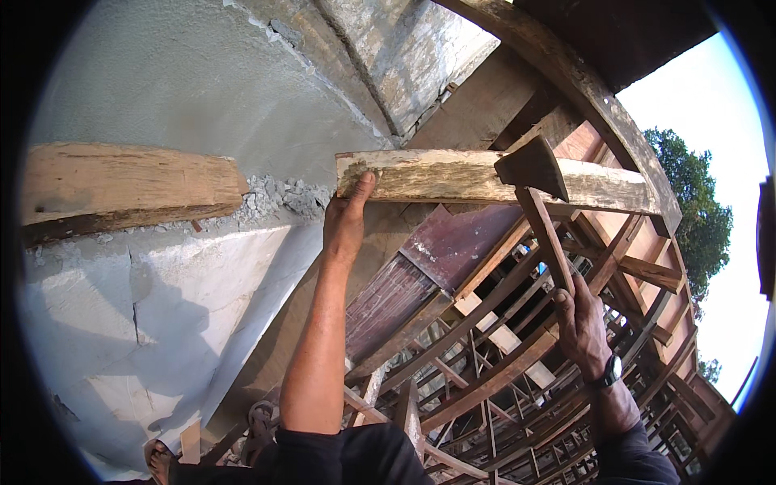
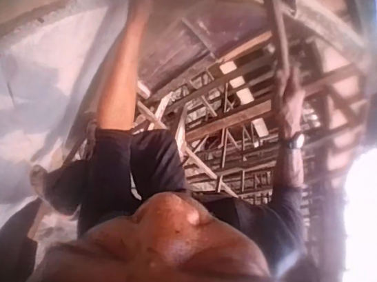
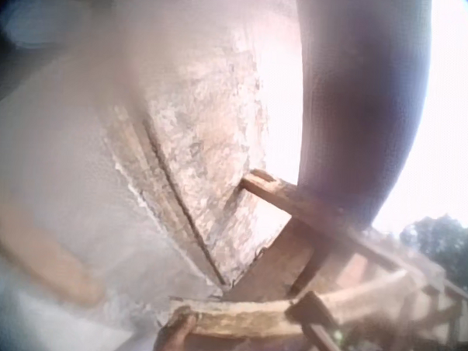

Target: The person builds a wooden structure by positioning a wooden plank against existing supports and driving nails into it using a hatchet. The person also positions additional wooden beams and secures them with the same tool while standing on the structure.

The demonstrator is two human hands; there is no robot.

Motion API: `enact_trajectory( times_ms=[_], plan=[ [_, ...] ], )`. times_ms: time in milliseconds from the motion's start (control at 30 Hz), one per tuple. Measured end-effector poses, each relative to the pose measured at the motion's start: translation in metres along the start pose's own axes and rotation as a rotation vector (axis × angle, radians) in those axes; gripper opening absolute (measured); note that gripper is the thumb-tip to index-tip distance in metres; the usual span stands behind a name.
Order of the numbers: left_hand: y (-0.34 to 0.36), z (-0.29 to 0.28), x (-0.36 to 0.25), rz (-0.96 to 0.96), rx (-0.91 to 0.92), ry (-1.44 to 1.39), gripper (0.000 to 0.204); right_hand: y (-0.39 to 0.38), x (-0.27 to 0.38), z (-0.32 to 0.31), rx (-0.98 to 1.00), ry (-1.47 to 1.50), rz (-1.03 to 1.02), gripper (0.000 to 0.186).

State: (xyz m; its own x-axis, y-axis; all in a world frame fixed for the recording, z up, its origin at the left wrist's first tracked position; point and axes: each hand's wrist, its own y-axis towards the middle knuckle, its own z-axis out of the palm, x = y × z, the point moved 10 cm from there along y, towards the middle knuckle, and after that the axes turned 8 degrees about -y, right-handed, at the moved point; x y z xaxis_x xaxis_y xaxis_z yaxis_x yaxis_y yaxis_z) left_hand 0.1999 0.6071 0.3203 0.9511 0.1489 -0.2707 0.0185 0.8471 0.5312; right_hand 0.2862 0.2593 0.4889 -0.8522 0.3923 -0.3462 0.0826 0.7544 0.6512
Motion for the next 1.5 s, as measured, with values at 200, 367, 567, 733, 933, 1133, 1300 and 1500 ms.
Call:
enact_trajectory(
  times_ms=[200,367,567,733,933,1133,1300,1500],
  plan=[
    [0.001,-0.010,-0.014,0.129,-0.094,-0.107,0.056,-0.037,0.031,-0.127,-0.599,0.763,-0.214,0.051],
    [-0.003,0.009,-0.011,0.082,-0.006,-0.120,0.054,-0.017,0.031,-0.061,-0.292,0.500,-0.281,0.033],
    [-0.004,0.000,-0.007,0.051,-0.080,-0.066,0.062,-0.019,0.025,-0.065,-0.150,0.018,-0.091,0.060],
    [0.000,-0.013,-0.011,0.072,-0.042,-0.139,0.061,-0.049,0.017,-0.153,-0.403,0.641,-0.103,0.047],
    [-0.004,-0.008,-0.011,0.099,-0.076,-0.047,0.066,-0.002,-0.009,-0.026,0.029,-0.150,0.105,0.050],
    [0.001,-0.004,-0.007,0.078,-0.026,-0.082,0.072,-0.034,0.060,-0.176,-0.472,0.583,-0.468,0.048],
    [-0.001,0.003,-0.007,0.012,-0.027,0.028,0.073,-0.020,0.013,-0.050,-0.182,0.292,-0.194,0.044],
    [-0.008,-0.009,-0.006,0.103,-0.096,0.119,0.071,-0.020,-0.017,-0.139,-0.389,0.324,0.010,0.041]
  ],
)
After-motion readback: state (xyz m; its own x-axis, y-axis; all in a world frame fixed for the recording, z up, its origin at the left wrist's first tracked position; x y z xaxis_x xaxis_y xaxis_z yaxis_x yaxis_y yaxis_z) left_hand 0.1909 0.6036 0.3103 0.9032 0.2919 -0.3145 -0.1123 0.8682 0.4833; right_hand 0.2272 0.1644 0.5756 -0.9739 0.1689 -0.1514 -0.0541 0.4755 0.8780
